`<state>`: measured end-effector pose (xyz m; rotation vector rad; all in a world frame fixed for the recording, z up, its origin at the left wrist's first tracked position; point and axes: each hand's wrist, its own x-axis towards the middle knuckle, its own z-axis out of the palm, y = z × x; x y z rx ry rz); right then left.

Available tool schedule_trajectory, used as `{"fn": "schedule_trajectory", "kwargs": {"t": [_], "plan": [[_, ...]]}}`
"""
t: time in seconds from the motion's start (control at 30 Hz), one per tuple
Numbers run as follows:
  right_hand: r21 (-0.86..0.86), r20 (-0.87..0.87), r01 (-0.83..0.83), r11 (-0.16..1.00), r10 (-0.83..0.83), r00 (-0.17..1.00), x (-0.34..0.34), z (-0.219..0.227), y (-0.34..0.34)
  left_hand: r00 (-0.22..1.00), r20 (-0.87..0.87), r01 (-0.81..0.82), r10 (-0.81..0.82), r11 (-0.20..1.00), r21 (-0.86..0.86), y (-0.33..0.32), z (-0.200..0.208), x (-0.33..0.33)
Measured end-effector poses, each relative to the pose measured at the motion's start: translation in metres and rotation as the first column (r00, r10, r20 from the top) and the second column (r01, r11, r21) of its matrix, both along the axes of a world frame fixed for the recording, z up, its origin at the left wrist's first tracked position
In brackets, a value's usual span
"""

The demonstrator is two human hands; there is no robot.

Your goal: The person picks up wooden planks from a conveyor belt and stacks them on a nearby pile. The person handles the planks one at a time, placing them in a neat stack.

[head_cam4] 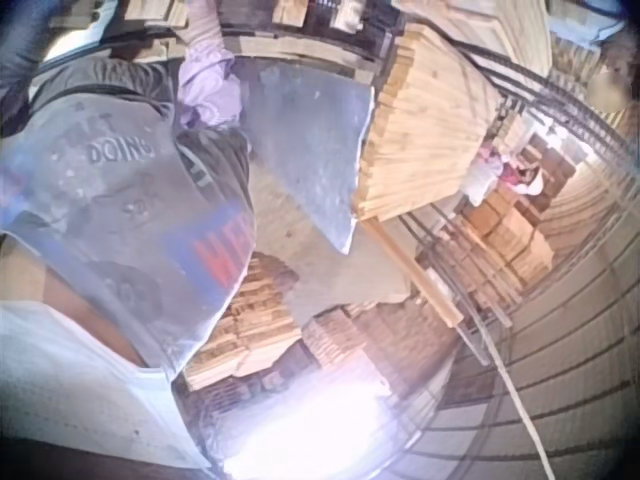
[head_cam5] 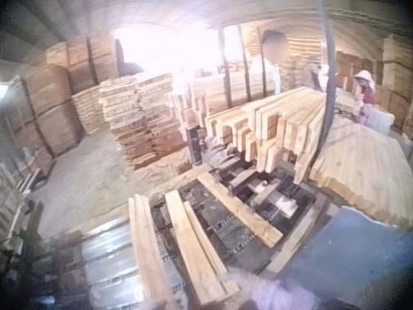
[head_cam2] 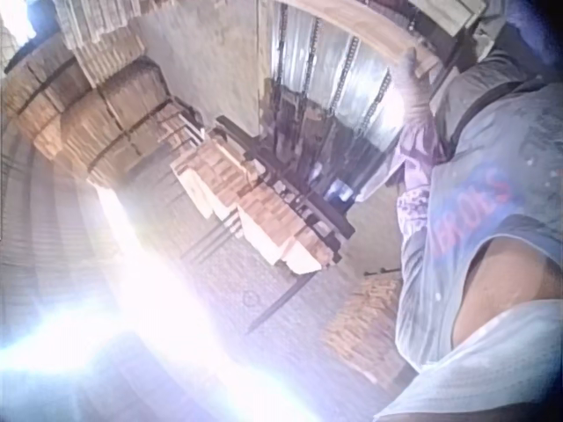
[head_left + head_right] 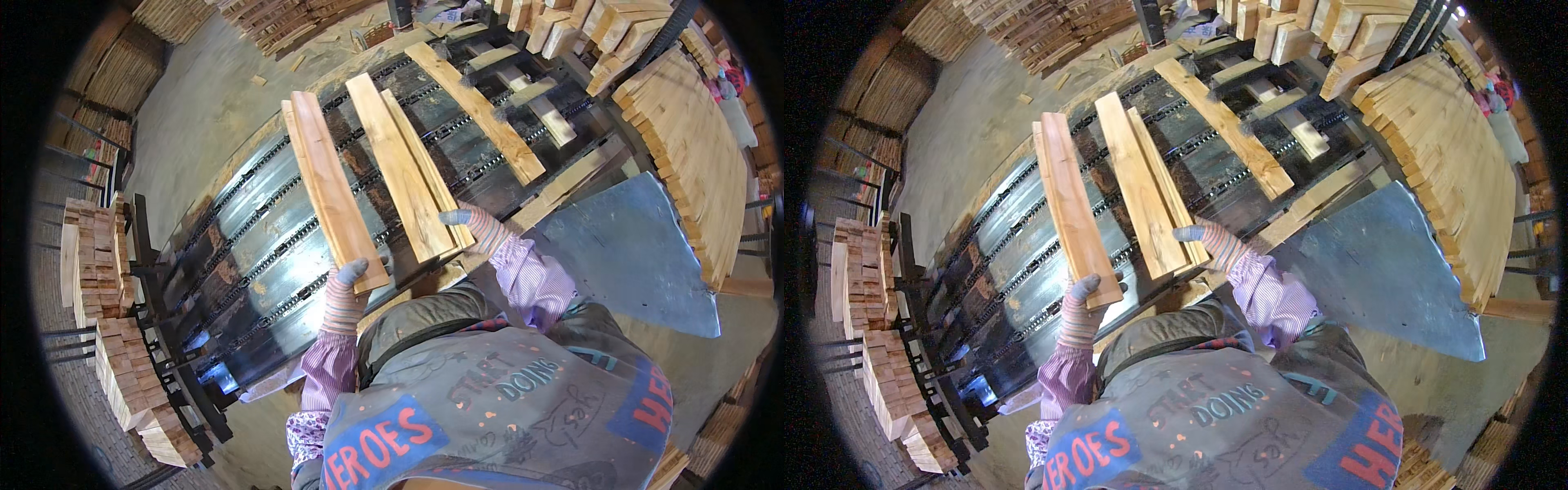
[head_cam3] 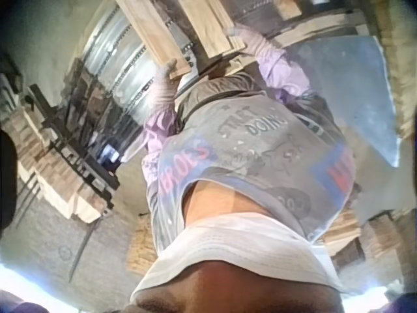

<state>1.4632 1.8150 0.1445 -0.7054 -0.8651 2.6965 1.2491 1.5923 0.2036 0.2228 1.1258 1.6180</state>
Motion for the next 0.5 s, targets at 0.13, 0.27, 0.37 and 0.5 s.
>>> {"fn": "schedule_trajectory", "kwargs": {"t": [0.13, 0.27, 0.37, 0.5], "plan": [[-0.077, -0.072, -0.077, 0.994, 0.072, 0.995, -0.019, -0.001, -0.023, 1.0, 0.011, 0.012, -0.012, 0.999, -0.029, 0.008, 0.0, 0.015], [-0.067, -0.063, -0.079, 0.995, 0.075, 0.995, -0.034, 0.004, -0.034, 0.999, 0.039, -0.004, 0.006, 0.999, -0.037, 0.01, 0.01, 0.022], [-0.039, -0.026, -0.139, 0.99, 0.138, 0.99, -0.04, 0.013, -0.029, 0.999, -0.049, -0.006, 0.001, 0.995, -0.1, 0.005, 0.003, 0.012], [0.337, 0.043, -0.144, 0.931, 0.138, 0.99, -0.059, 0.022, -0.04, 0.961, -0.272, 0.02, -0.04, 0.997, -0.076, 0.006, 0.006, 0.016]]}}
